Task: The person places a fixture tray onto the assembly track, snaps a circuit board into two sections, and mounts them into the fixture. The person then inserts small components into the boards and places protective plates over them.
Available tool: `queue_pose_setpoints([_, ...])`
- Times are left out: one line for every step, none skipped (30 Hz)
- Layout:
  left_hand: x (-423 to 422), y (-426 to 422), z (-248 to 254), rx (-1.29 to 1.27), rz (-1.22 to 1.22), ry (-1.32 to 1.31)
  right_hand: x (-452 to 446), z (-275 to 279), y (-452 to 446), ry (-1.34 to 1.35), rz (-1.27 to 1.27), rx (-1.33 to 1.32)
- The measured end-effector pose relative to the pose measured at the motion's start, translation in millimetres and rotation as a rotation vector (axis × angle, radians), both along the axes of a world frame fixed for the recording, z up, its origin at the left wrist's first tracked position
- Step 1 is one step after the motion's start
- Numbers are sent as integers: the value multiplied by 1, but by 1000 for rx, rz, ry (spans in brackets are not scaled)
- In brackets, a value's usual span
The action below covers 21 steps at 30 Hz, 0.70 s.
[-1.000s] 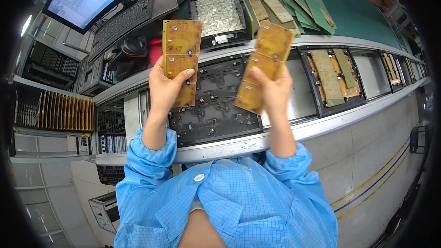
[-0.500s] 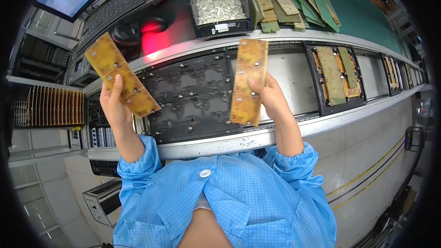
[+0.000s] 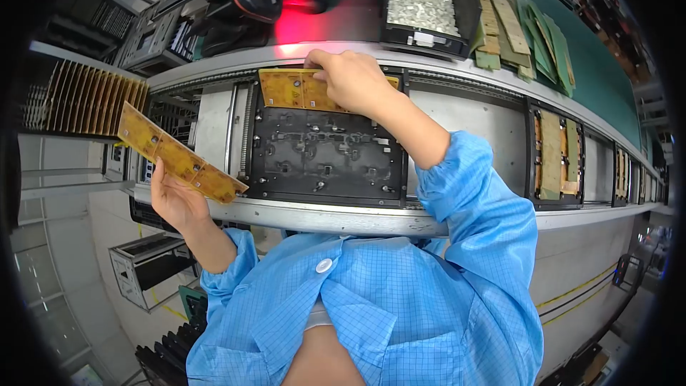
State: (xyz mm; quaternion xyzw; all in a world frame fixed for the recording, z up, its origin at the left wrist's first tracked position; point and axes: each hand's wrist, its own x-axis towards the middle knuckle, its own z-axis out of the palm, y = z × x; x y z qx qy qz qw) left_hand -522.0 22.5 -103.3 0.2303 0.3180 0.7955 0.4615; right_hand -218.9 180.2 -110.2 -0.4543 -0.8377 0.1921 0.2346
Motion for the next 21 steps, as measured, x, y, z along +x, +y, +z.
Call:
queue_pose_setpoints([-7,-5,-3,-3,24,-6,-5,-2,1,-1,6,-1])
queue_pose_setpoints([-14,-10,-4,-6,28,-8,-8,-4,1,-13,-13,-36])
queue_pose_setpoints([-20,-14,-6,-4,20,2,-9,-7,1,-27,-34,-72])
queue_pose_setpoints([-25,-17,-9,-3,12,11,-9,-10,2,-32,-32,-76])
queue_pose_setpoints([-29,-19,-10,-20,28,-7,-6,-12,2,4,-28,-79])
queue_pose_setpoints([-30,-19,-12,-26,28,-10,-4,-13,2,44,-25,-79])
queue_pose_setpoints([-31,-17,-13,-62,66,-14,-2,-11,2,26,-38,-112])
queue_pose_setpoints([-30,-15,-14,-96,106,-18,1,-13,2,23,-38,-115])
queue_pose_setpoints([-30,-13,-15,-98,107,-22,3,-14,2,36,-18,-107])
queue_pose_setpoints([-29,-11,-17,-98,96,-38,4,-16,1,50,1,-100])
queue_pose_setpoints([-27,-8,-18,-98,84,-55,2,-16,-1,48,-1,-102])
queue_pose_setpoints([-25,-6,-18,-101,81,-58,0,-15,-5,0,-11,-125])
queue_pose_setpoints([-21,-4,-16,-99,54,-58,-3,-14,-9,-49,-20,-146])
queue_pose_setpoints([-18,-2,-16,-98,29,-58,-5,-8,-13,-92,-40,-180])
queue_pose_setpoints([-16,0,-17,-99,29,-61,-3,-11,-13,-95,-40,-182])
queue_pose_setpoints([-15,1,-18,-100,16,-68,0,-17,-14,-71,10,-2])
queue_pose_setpoints([-14,2,-18,-101,2,-73,1,-20,-15,-45,60,177])
queue_pose_setpoints([-12,2,-18,-103,-1,-74,2,-21,-17,-46,57,175])
queue_pose_setpoints([-10,3,-18,-112,0,-60,3,-20,-21,-71,29,202])
queue_pose_setpoints([-8,3,-18,-122,1,-47,4,-18,-25,-97,0,229])
queue_pose_setpoints([-8,3,-19,-126,-4,-48,5,-15,-30,-99,-4,225])
